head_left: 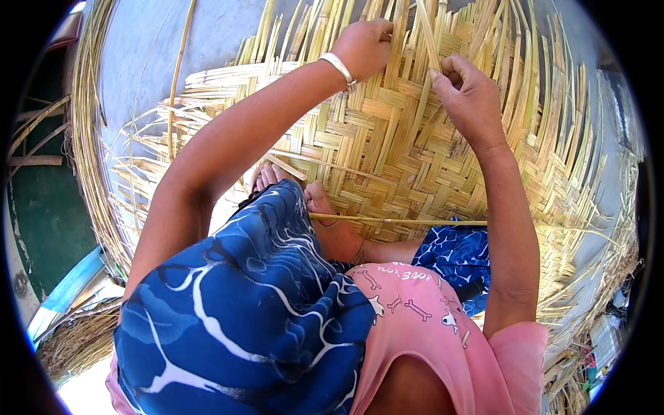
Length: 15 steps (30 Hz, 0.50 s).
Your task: The person weaves a basket by hand, interlacing thin bamboo strips in a circular pattern. The hands repeatedly pull and press the strips to form a tight weave.
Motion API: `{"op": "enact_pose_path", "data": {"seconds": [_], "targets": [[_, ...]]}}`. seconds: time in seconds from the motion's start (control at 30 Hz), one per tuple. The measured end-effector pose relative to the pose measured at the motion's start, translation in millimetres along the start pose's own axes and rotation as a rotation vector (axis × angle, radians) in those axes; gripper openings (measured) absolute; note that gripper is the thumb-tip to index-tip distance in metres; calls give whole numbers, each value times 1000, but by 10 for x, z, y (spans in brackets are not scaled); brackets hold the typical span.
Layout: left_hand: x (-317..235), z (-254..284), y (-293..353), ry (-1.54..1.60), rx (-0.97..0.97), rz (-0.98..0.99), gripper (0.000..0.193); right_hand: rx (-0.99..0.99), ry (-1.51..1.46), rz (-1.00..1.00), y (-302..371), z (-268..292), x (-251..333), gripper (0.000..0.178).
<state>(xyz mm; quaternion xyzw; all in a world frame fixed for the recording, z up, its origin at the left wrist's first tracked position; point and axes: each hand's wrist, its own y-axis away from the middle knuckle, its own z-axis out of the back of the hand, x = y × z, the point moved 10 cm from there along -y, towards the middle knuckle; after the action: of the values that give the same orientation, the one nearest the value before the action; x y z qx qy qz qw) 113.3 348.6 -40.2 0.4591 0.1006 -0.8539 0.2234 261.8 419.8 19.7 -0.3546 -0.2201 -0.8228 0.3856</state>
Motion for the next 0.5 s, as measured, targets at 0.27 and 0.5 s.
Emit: {"op": "enact_pose_path", "data": {"seconds": [0.27, 0.5], "targets": [[-375, -196, -83, -376, 169, 74, 36, -6, -23, -66, 41, 52, -76, 17], [5, -263, -72, 167, 272, 443, 34, -29, -67, -92, 9, 62, -60, 18]]}}
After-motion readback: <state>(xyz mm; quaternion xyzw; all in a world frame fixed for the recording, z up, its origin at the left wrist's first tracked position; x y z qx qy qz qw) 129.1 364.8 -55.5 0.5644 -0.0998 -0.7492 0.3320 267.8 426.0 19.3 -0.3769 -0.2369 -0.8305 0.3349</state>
